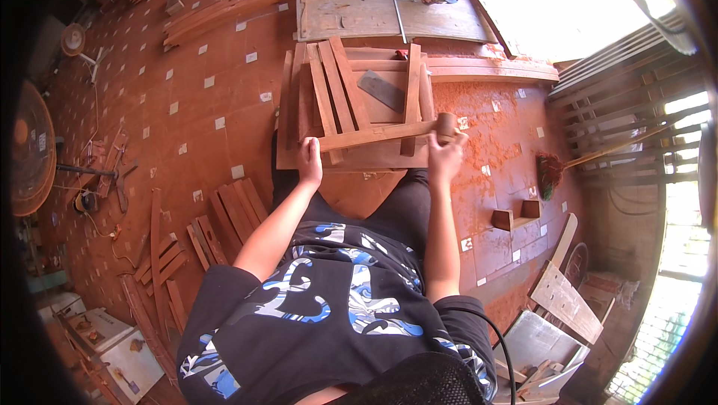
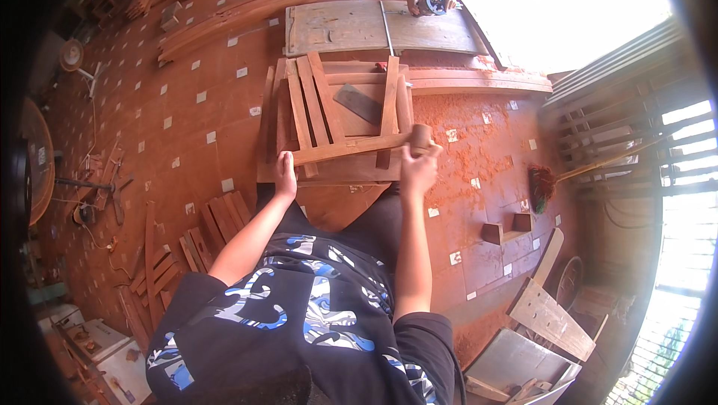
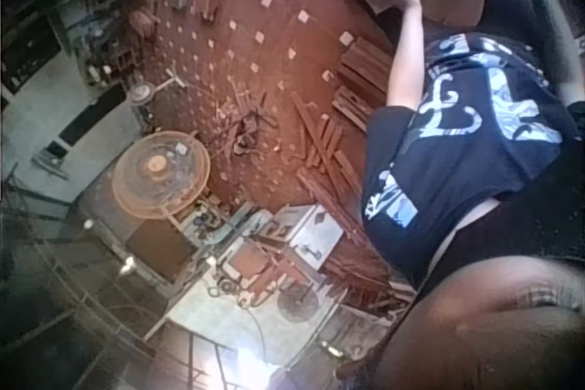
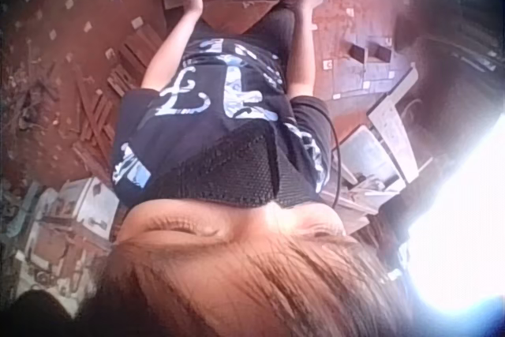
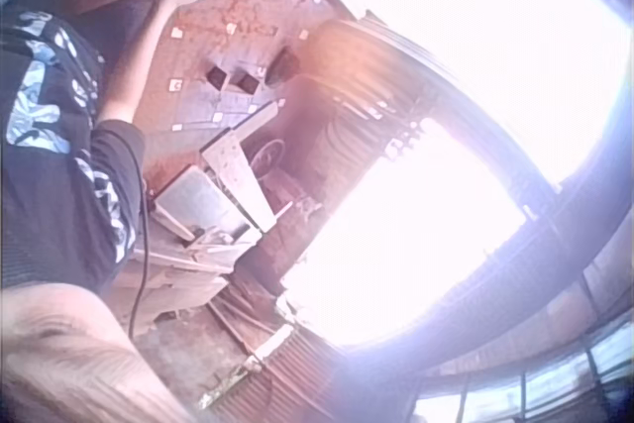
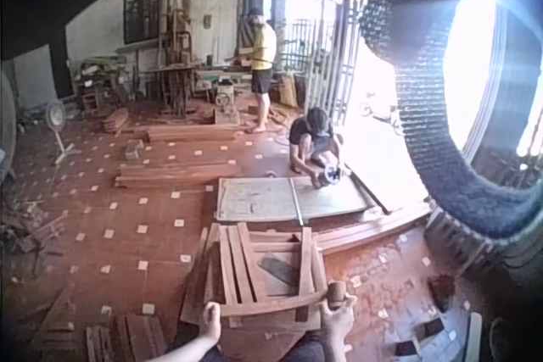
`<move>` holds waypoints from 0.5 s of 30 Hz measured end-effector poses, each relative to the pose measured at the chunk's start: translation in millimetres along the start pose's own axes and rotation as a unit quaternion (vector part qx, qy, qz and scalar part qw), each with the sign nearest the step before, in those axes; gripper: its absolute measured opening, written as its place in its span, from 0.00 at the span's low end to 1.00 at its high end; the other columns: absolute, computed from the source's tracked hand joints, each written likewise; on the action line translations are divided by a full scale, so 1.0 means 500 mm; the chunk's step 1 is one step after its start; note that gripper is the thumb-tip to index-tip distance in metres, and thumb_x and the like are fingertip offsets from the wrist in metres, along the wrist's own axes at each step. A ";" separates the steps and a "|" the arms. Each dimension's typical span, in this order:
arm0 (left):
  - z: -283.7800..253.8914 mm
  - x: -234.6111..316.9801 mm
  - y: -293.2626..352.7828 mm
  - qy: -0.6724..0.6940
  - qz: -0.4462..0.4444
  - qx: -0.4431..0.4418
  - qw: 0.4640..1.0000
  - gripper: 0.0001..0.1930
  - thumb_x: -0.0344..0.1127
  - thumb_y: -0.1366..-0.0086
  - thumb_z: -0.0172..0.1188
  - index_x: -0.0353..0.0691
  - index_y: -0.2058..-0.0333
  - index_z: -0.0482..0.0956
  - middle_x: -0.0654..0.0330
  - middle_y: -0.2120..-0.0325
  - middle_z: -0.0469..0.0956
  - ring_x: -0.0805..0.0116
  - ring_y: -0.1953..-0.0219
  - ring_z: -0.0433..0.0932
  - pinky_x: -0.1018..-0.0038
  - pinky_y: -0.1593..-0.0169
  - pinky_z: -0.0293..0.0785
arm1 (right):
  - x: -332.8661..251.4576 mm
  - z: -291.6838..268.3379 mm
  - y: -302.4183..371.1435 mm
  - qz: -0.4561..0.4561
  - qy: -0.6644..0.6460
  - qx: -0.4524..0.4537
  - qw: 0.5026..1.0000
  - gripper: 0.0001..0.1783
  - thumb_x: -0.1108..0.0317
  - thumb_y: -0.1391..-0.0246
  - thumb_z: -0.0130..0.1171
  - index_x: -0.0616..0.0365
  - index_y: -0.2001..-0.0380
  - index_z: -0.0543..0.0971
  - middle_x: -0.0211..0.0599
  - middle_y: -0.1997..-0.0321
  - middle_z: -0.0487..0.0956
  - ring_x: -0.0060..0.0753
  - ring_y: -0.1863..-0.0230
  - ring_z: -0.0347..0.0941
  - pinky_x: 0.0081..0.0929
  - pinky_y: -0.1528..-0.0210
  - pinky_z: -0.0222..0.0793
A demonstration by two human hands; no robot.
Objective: The person assembles a small wooden frame by hand, fitting slats into a rectangular structure. They repeatedly adjust and align the pieces to ensure a snug fit. Another person is visible in the background working on a separate task.
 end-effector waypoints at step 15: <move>-0.008 0.102 0.002 0.057 0.013 -0.129 0.990 0.11 0.41 0.25 0.54 0.40 0.53 0.73 0.70 0.74 0.66 0.82 0.72 0.65 0.80 0.68 0.62 | 0.152 -0.024 -0.015 0.054 -0.260 0.117 0.957 0.33 0.54 0.47 0.71 0.62 0.46 0.69 0.55 0.56 0.81 0.43 0.56 0.81 0.37 0.53 0.76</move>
Point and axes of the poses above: each hand's wrist, its own y-axis away from the middle knuckle, its own z-axis out of the palm, x = y × z, the point moved 5 cm from there along -y, towards the middle knuckle
